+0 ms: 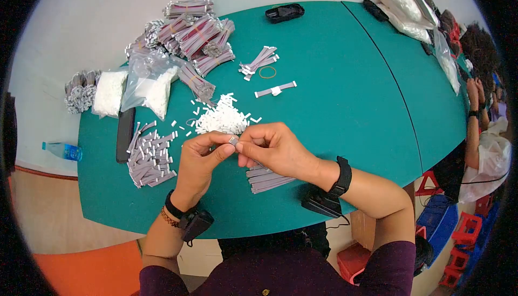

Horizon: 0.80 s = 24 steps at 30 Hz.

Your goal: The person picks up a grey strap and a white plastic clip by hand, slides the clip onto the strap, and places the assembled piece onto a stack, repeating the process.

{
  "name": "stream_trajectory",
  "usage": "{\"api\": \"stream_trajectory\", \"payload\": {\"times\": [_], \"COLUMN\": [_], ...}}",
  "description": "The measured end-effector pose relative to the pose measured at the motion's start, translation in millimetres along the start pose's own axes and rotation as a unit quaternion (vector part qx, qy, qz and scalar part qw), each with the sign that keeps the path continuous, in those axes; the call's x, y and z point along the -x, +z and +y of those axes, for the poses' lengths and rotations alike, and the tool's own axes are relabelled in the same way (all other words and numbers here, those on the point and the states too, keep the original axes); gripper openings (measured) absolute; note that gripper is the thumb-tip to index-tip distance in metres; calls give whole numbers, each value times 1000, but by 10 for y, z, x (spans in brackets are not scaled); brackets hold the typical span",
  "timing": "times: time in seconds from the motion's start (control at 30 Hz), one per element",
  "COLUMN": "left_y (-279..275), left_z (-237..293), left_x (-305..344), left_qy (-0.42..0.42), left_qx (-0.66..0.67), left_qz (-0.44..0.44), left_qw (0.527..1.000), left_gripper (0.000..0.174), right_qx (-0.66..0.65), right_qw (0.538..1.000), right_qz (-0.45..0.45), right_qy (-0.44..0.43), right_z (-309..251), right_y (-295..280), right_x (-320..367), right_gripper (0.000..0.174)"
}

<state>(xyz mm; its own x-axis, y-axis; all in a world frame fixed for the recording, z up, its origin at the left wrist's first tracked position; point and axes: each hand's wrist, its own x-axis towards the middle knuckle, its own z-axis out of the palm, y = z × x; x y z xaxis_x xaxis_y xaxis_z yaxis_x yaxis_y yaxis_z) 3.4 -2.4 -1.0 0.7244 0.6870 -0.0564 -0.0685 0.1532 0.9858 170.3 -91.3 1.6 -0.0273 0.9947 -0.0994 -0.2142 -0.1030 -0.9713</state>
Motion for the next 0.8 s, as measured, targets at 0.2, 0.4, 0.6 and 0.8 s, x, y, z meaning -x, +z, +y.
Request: {"api": "stream_trajectory", "payload": {"times": [0.2, 0.4, 0.6, 0.8], "left_y": [-8, 14, -27, -231], "left_z": [-1, 4, -13, 123], "left_x": [-3, 9, -20, -108], "left_qy": [6, 31, 27, 24], "left_qx": [-19, -34, -40, -129], "left_qz": [6, 16, -4, 67], "left_qw": [1000, 999, 999, 989], "left_gripper": [10, 8, 14, 18], "right_qx": [56, 45, 35, 39], "right_qw": [998, 998, 999, 998], "right_qz": [4, 13, 14, 39], "right_qy": [-43, -31, -27, -25], "right_z": [84, 87, 69, 18], "right_y": [38, 67, 28, -54], "right_x": [14, 7, -5, -34], "right_gripper": [15, 16, 17, 17]}}
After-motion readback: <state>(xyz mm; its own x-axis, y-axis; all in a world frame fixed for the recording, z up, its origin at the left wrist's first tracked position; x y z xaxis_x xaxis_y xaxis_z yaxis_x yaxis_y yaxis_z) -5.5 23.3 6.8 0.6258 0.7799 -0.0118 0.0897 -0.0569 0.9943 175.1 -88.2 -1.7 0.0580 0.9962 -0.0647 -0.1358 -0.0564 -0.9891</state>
